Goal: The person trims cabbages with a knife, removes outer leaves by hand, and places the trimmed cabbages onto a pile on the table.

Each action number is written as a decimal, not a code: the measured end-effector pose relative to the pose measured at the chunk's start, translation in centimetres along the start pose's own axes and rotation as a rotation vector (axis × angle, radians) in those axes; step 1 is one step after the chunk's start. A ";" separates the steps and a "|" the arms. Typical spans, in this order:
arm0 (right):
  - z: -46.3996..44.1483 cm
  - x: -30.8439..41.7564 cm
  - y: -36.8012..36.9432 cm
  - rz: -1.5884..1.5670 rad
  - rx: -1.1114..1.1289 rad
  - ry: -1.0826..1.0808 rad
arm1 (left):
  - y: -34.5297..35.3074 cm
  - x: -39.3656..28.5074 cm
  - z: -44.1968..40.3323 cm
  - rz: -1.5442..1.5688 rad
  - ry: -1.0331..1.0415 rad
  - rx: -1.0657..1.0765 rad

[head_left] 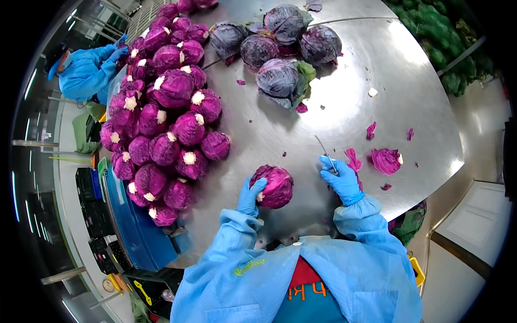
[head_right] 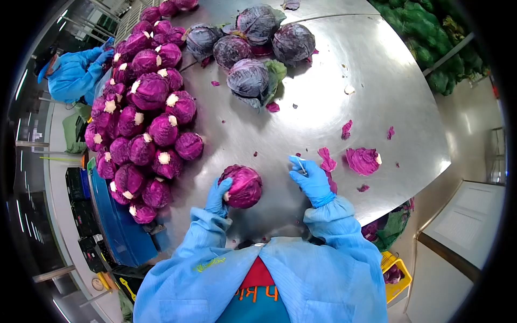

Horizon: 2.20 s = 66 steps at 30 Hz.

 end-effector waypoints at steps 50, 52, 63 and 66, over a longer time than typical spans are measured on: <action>2.9 7.9 6.0 -0.513 0.224 0.178 | 2.8 1.8 2.6 0.835 -0.408 0.572; 2.9 7.6 5.3 -0.515 0.193 0.165 | 3.3 1.7 2.4 0.853 -0.402 0.622; 3.5 5.5 4.0 -0.466 0.144 0.065 | 3.4 1.7 2.4 0.782 -0.349 0.538; 3.8 5.6 4.3 -0.374 0.157 0.116 | 3.1 1.7 2.1 0.742 -0.344 0.513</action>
Point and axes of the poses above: each hand's wrist, its own z-axis away from the middle knuckle, its own y-axis out of the palm, x = y × z, the point moved 1 cm from there along -z, towards the middle knuckle, and after that the axes turned 7 degrees about x, right-handed, at the moved point
